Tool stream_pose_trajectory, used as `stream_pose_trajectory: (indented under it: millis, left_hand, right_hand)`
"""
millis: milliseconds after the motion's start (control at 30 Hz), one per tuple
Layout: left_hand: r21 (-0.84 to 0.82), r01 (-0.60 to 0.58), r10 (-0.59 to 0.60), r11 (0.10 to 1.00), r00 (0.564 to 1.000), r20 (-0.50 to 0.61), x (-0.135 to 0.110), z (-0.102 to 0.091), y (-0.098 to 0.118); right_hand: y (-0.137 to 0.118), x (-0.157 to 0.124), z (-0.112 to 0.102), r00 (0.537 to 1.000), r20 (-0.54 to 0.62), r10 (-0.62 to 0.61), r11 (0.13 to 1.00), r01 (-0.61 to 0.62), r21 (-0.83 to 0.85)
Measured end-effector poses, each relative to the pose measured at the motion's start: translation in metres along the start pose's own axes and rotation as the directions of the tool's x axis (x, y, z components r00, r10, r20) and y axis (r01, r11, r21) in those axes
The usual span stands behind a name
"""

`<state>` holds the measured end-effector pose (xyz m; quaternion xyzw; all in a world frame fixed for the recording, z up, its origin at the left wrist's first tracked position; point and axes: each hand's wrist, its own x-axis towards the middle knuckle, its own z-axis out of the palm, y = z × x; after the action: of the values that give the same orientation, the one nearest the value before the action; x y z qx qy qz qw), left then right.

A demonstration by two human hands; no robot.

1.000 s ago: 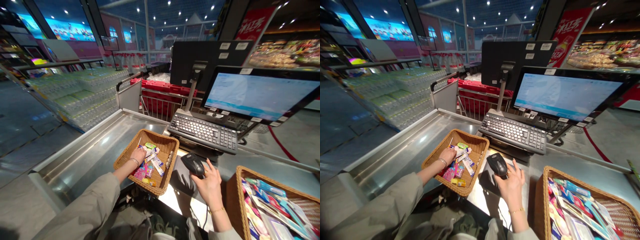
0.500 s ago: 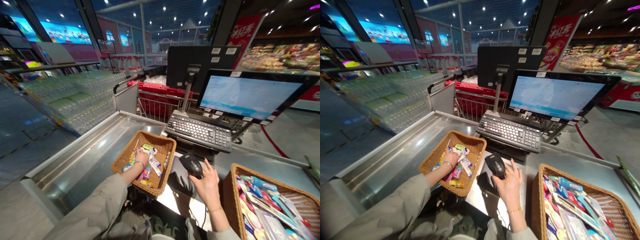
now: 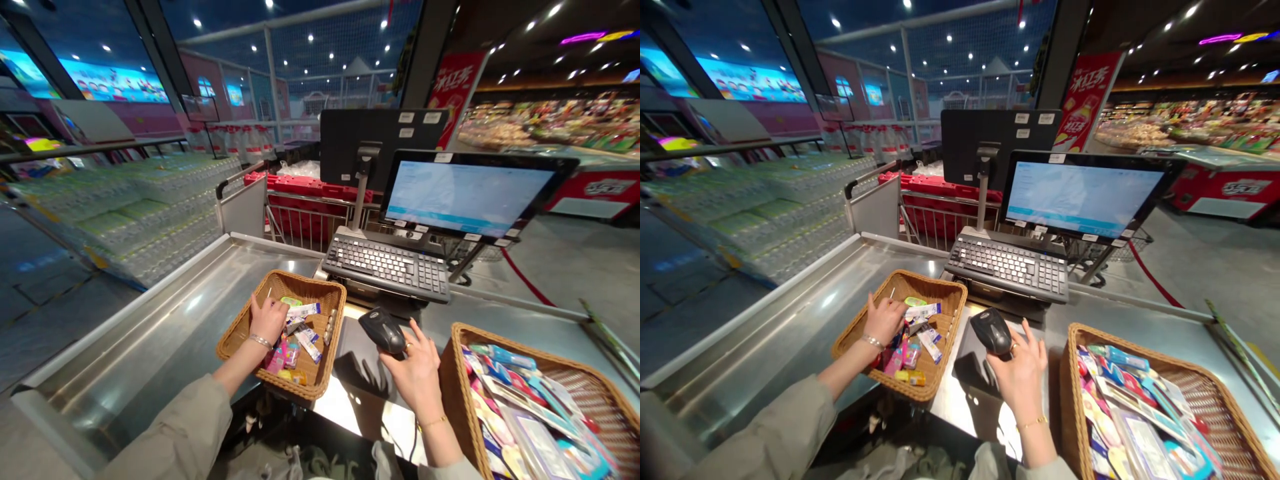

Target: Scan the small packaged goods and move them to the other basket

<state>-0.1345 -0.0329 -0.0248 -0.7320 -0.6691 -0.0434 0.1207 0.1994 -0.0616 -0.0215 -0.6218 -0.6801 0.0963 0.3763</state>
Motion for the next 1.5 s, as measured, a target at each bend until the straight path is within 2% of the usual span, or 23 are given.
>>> stream_pose_trajectory:
  millis: [133,300,633,833,1133,1500]
  left_hand:
    - [-0.095,-0.069,0.055,0.993,0.989,-0.137,0.007,-0.019,0.015]
    - [-0.142,-0.177,0.135,0.974,0.954,-0.268,0.022,-0.033,0.046]
    - [-0.160,-0.343,0.269,0.926,0.894,-0.358,0.045,-0.038,0.099]
    - [-0.163,-0.396,0.314,0.904,0.870,-0.379,0.052,-0.043,0.122]
    - [-0.191,-0.426,0.334,0.884,0.863,-0.378,0.057,-0.048,0.140]
    - [-0.205,-0.451,0.348,0.869,0.850,-0.394,0.057,-0.049,0.145]
  right_hand:
    - [-0.001,-0.002,-0.002,0.999,-0.041,-0.021,1.000,0.021,-0.016]
    - [0.000,-0.005,-0.008,0.998,-0.064,-0.015,0.999,0.012,-0.036]
    - [-0.001,-0.012,-0.029,0.990,-0.138,-0.026,0.983,0.000,-0.185]
    - [-0.001,-0.021,-0.039,0.993,-0.120,-0.008,0.973,-0.020,-0.230]
    - [0.005,-0.030,-0.045,0.990,-0.140,0.022,0.958,-0.061,-0.282]
    - [0.003,-0.037,-0.050,0.988,-0.146,0.048,0.960,-0.086,-0.267]
